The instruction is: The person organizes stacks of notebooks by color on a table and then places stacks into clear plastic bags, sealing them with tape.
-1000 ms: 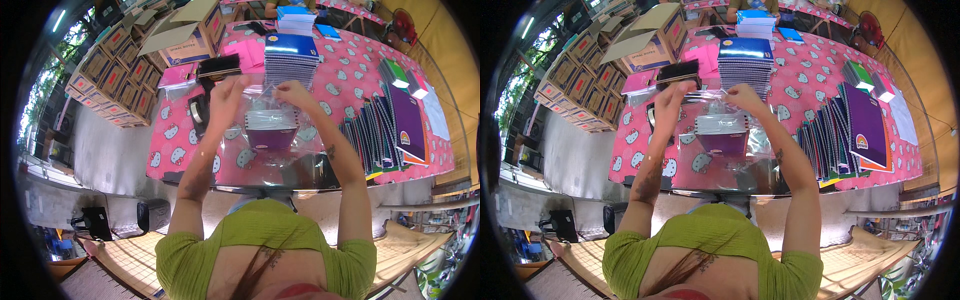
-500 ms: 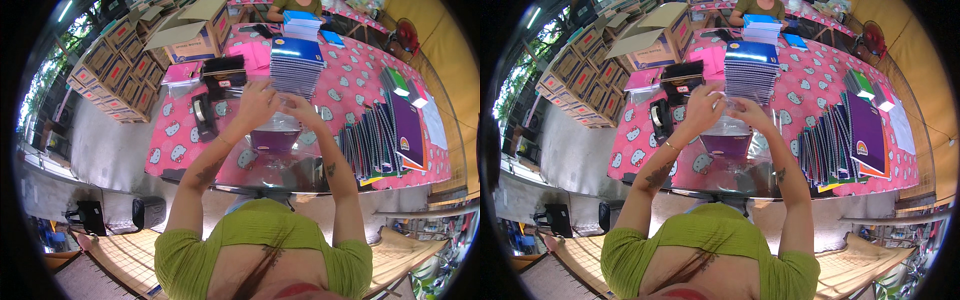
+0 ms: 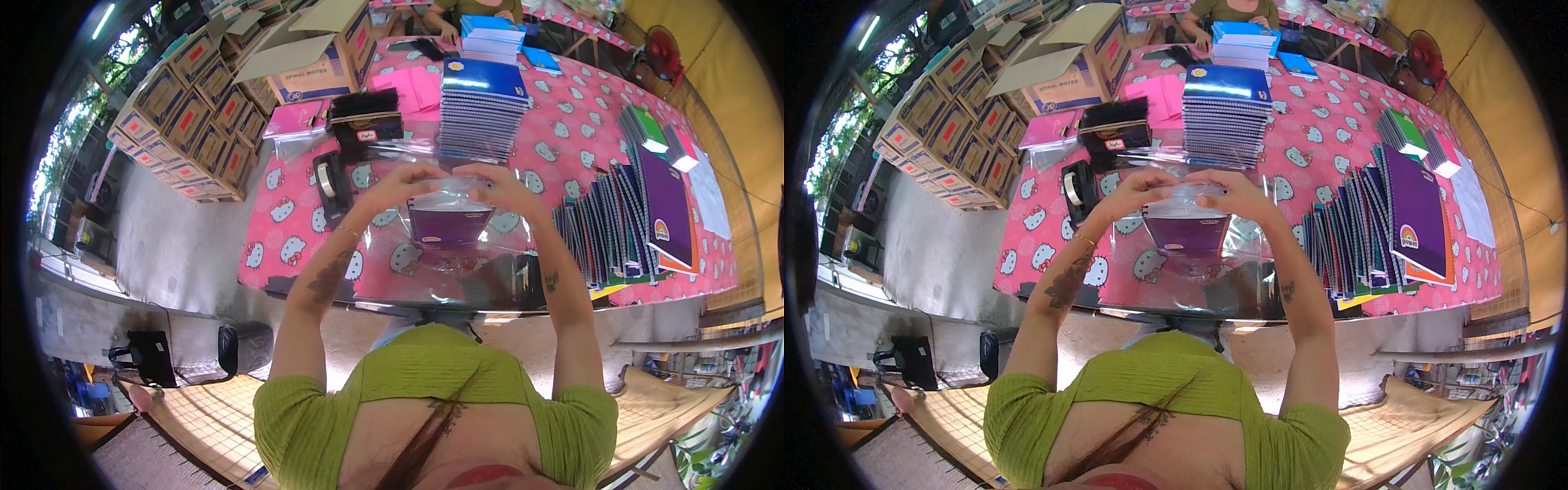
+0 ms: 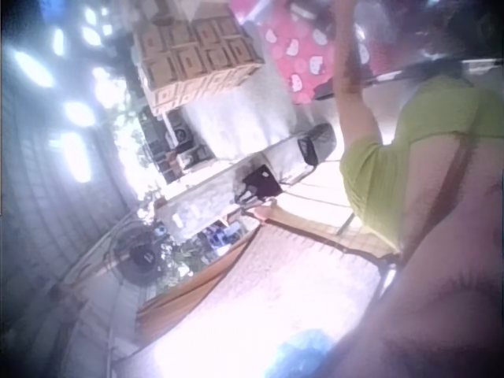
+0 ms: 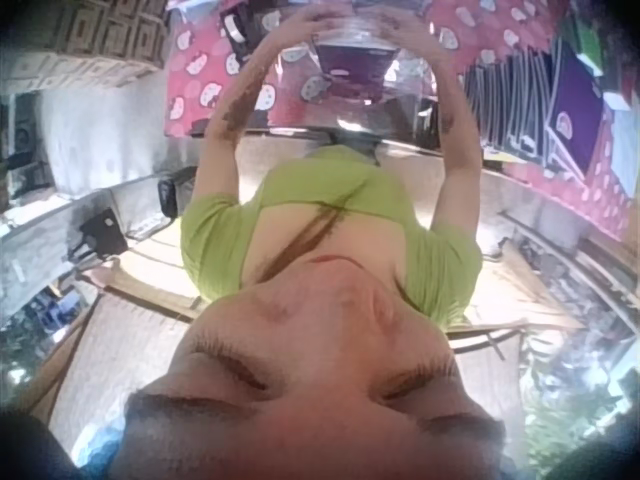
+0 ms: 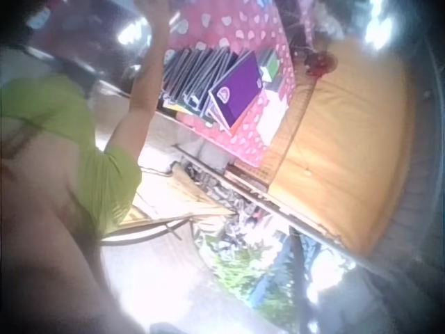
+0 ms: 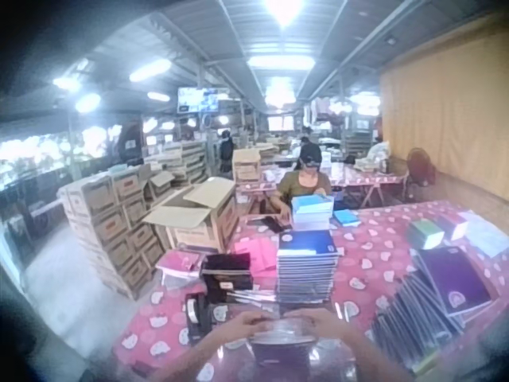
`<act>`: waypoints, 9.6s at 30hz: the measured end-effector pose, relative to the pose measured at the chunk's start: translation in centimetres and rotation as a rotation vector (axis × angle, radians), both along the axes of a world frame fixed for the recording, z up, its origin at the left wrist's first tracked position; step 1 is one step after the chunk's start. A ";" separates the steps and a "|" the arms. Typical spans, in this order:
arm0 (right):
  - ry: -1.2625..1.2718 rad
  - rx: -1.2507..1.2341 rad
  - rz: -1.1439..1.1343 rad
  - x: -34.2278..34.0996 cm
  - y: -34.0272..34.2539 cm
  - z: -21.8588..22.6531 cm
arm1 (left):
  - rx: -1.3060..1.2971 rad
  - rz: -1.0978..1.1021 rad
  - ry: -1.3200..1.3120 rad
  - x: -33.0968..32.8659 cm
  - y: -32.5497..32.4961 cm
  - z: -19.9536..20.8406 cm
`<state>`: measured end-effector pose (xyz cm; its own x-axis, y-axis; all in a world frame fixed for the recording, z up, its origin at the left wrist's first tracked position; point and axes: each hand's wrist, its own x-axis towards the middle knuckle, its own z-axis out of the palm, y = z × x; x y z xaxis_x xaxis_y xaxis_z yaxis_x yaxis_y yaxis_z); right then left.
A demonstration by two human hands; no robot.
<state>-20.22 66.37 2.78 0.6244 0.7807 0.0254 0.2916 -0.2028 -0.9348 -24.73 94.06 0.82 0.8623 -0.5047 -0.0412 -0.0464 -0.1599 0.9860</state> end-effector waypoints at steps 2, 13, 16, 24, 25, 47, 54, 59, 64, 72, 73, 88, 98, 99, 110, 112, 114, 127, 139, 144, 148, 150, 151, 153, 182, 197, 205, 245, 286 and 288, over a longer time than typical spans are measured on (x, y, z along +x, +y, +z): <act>-0.208 0.029 0.066 -1.8 -0.2 1.2 | 0.015 0.010 -0.139 -1.4 0.7 0.0; -0.863 -0.162 -0.318 -7.0 1.3 -1.1 | 0.640 0.158 -0.916 -5.5 -1.3 -0.1; -0.785 -0.183 -0.254 -5.4 1.3 -0.3 | 0.557 0.141 -0.743 -3.7 -1.2 1.6; -0.680 -0.401 -0.285 -2.2 2.2 1.0 | 0.974 0.419 -1.123 -2.4 -4.5 2.5; -0.683 -0.408 -0.233 -1.3 2.4 1.4 | 0.806 0.316 -0.815 -1.7 -3.5 2.5; 0.006 -0.037 -0.275 0.8 1.0 -3.2 | 0.331 1.320 0.021 -8.8 11.6 -11.2; 0.031 0.010 -0.282 0.3 0.8 -2.5 | -0.303 1.470 -0.170 -8.1 11.1 -16.2; 0.009 0.025 -0.309 0.6 0.4 -3.1 | 0.268 1.361 -0.003 -11.1 11.3 -17.2; -0.064 0.015 -0.365 0.0 1.1 -3.2 | 1.003 1.075 -0.338 -9.0 10.4 -0.7; 0.069 -0.032 -0.378 -0.3 0.8 -2.1 | 0.806 -0.491 -0.396 8.1 -4.3 8.6; 0.043 -0.009 -0.384 -0.2 0.9 -2.3 | 0.781 -0.571 -0.264 10.1 -3.9 7.4; -0.510 -0.007 -0.654 -3.4 2.1 -2.6 | 0.981 0.132 -1.141 -2.5 -7.2 3.5; 0.802 0.538 -0.147 -13.2 7.6 -13.3 | 0.661 0.321 -0.608 -2.0 -8.1 5.4; 1.050 0.820 -0.128 -13.4 7.1 -12.7 | 0.490 0.430 -0.529 -3.3 -6.7 4.6; 0.147 0.299 -0.380 -7.1 -1.8 -9.0 | -0.068 0.496 -0.249 -9.5 -1.1 -3.9; 0.316 0.367 -0.337 -7.4 -2.3 -7.9 | 0.075 0.446 -0.417 -9.4 -3.9 -0.5; 0.264 0.537 -0.371 -5.6 -1.2 -7.0 | 0.027 0.637 -0.388 -8.2 -4.2 -1.1; -0.993 -0.143 -0.415 -9.3 5.3 5.5 | 0.203 1.236 0.141 -8.6 13.7 -11.2; -0.945 -0.295 -0.238 -9.4 7.9 6.7 | 0.987 1.168 -0.134 -12.0 11.8 -9.9; -1.000 -0.297 -0.282 -10.0 8.5 7.0 | 0.035 0.615 -0.414 -9.6 7.6 -0.8; -0.949 -0.356 -0.273 -9.9 9.0 8.0 | -0.032 0.228 -0.394 -4.5 2.6 4.4; -0.912 -0.361 -0.244 -9.9 8.4 8.4 | 0.055 0.123 -0.526 -3.2 2.8 5.0; -0.895 -0.347 -0.218 -9.9 7.9 8.3 | 0.101 0.071 -0.589 -2.8 3.1 5.3; -0.851 -0.453 -0.143 -9.6 6.5 8.4 | 0.100 0.019 -0.676 -2.2 3.7 5.9; -0.540 0.242 -0.811 -10.5 -4.8 3.8 | 0.150 0.267 -0.714 -2.4 -2.3 2.8; -1.069 -0.036 -0.426 -9.6 0.9 4.7 | -0.076 0.274 -0.488 -4.0 1.6 4.7; -1.156 -0.331 -0.118 -11.0 2.0 6.2 | 0.137 0.263 -0.641 -3.4 -1.7 4.3; -0.392 0.157 -0.405 -3.3 2.8 0.9 | 0.222 0.302 -0.242 -3.5 -0.6 2.4; 0.073 0.027 -0.186 -1.5 -0.1 -2.4 | 0.168 -0.024 0.019 3.8 -3.4 -0.2; 0.112 0.036 -0.230 -1.7 -0.3 -2.3 | -0.028 0.146 0.128 4.0 -3.5 -0.7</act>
